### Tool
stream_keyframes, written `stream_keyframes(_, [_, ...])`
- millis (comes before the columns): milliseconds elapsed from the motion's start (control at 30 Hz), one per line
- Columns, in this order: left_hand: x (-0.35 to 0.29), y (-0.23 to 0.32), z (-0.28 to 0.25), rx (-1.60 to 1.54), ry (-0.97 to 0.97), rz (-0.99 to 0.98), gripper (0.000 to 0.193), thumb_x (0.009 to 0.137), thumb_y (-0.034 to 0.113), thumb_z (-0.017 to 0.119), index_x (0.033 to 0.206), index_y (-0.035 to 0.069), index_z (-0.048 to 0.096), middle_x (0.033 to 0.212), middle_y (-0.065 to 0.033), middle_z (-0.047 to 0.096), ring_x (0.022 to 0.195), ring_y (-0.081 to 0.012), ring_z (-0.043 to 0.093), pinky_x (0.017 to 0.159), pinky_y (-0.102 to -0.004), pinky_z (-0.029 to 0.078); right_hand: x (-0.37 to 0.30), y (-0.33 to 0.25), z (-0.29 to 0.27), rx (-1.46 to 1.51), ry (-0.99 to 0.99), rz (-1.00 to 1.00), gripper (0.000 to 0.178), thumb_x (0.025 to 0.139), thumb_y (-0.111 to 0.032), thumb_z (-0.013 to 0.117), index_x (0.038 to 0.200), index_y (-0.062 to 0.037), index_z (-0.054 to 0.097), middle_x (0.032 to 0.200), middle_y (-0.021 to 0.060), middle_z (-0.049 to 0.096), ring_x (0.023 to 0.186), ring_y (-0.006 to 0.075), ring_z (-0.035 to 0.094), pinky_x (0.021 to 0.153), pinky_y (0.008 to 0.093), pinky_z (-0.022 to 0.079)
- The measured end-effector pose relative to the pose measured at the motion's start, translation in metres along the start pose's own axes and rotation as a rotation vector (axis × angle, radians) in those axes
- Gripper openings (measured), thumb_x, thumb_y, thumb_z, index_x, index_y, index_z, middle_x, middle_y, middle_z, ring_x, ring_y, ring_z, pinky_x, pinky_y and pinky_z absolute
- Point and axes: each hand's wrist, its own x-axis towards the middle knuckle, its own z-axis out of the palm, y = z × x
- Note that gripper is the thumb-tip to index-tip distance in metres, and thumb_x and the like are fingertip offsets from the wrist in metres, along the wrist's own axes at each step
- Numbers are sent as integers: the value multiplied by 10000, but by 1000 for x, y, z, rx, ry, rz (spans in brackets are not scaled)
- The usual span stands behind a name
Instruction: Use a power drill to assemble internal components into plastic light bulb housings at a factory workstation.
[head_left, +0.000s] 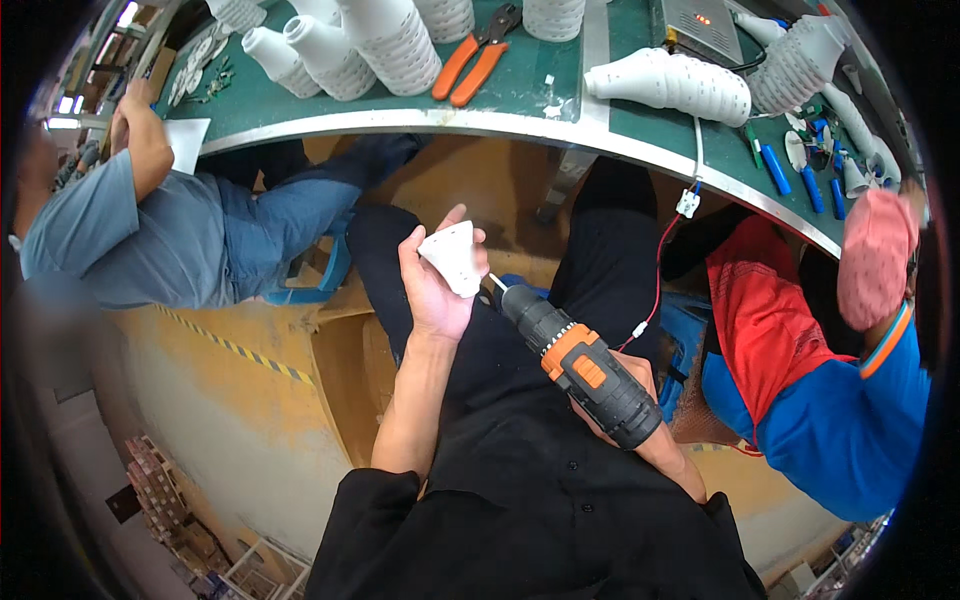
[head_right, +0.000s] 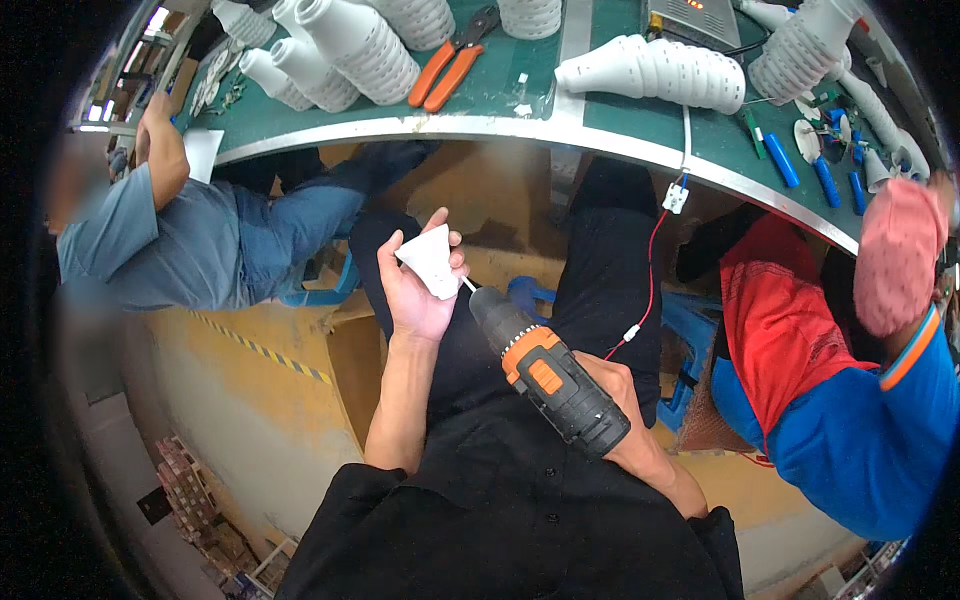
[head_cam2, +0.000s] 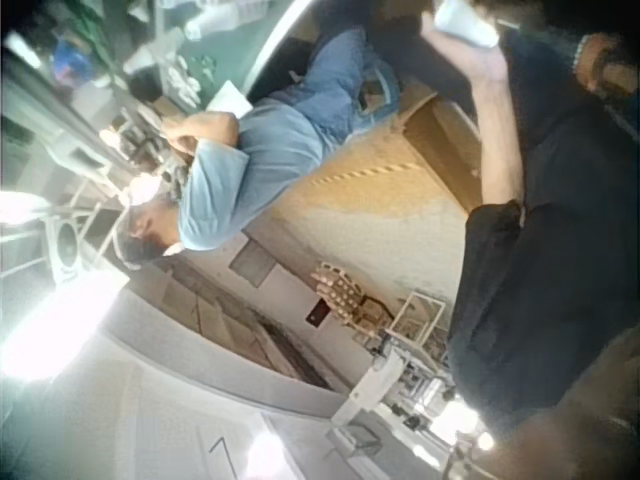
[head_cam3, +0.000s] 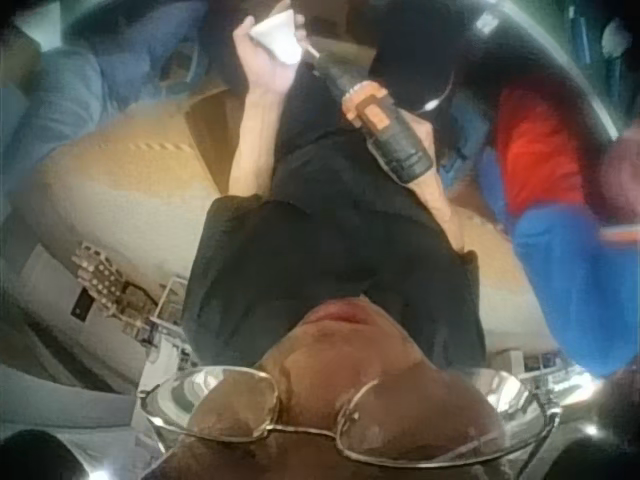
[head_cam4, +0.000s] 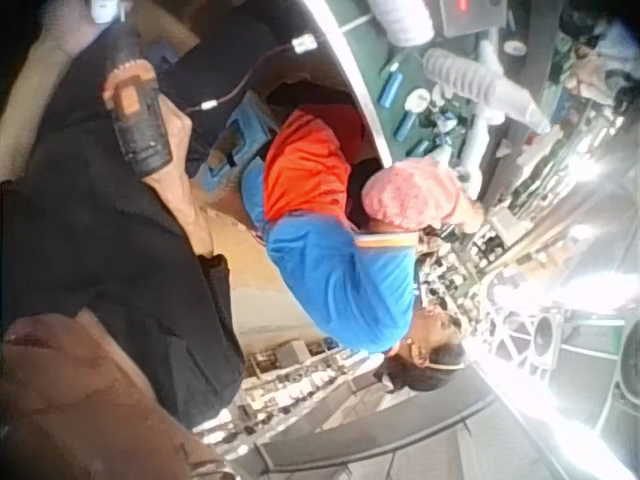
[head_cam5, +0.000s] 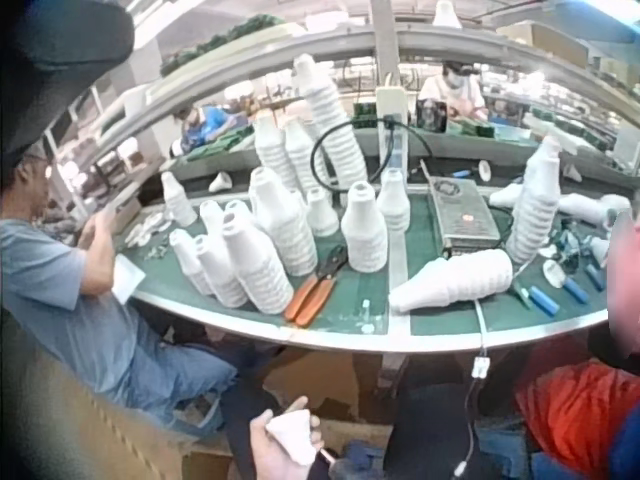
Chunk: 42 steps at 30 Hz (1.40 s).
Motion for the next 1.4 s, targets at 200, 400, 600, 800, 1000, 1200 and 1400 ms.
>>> stream_keyframes(200, [-4, -20, -2, 46, 64, 83, 691, 996, 611, 344, 1210, 13, 615, 838, -91, 639, 627, -183, 570, 548, -301, 437, 3, 1, 2, -9, -31, -31, 257, 644, 11, 745, 880, -15, 645, 800, 117, 639, 694, 309, 669, 617, 348, 552])
stream_keyframes(400, [-1, -23, 0, 143, 112, 142, 669, 1003, 593, 323, 1169, 17, 620, 806, -97, 636, 582, -177, 580, 502, -293, 436, 7, -4, 3, 57, -44, -38, 219, 719, -31, 724, 903, 49, 635, 789, 158, 636, 697, 314, 679, 608, 367, 526])
stream_keyframes(600, [1, -26, 1, 135, 69, 197, 640, 1009, 557, 316, 1161, 12, 616, 804, -116, 637, 571, -186, 594, 489, -295, 456, 8, -4, 2, 32, -46, -28, 245, 705, -46, 730, 905, 53, 630, 813, 172, 646, 706, 331, 679, 616, 378, 529])
stream_keyframes(800, [2, -29, 0, 161, 58, 227, 615, 1010, 525, 324, 1168, 2, 607, 810, -130, 650, 574, -194, 605, 486, -294, 466, 9, -2, 2, 53, -48, -40, 238, 704, -48, 721, 898, 52, 624, 809, 178, 642, 703, 340, 670, 619, 379, 525])
stream_keyframes(1000, [3, -33, 0, 142, 22, 300, 598, 1005, 506, 329, 1165, 0, 604, 799, -136, 648, 569, -201, 605, 488, -303, 479, 10, 4, 4, -5, -34, -63, 258, 662, -4, 761, 887, -24, 637, 787, 117, 629, 679, 309, 667, 597, 348, 538])
stream_keyframes(1200, [5, -34, 6, 146, 21, 340, 576, 982, 503, 334, 1123, 1, 580, 732, -118, 629, 552, -178, 570, 494, -300, 446, 6, 11, 3, -14, -60, -83, 230, 693, 9, 757, 887, -30, 641, 789, 105, 632, 675, 299, 661, 598, 355, 534])
stream_keyframes(1400, [5, -35, 9, 152, 23, 369, 566, 972, 490, 337, 1112, -1, 580, 721, -118, 619, 539, -187, 565, 490, -309, 443, 6, 10, 5, -14, -43, -74, 235, 686, 17, 758, 884, -38, 644, 784, 100, 628, 674, 294, 660, 600, 352, 534])
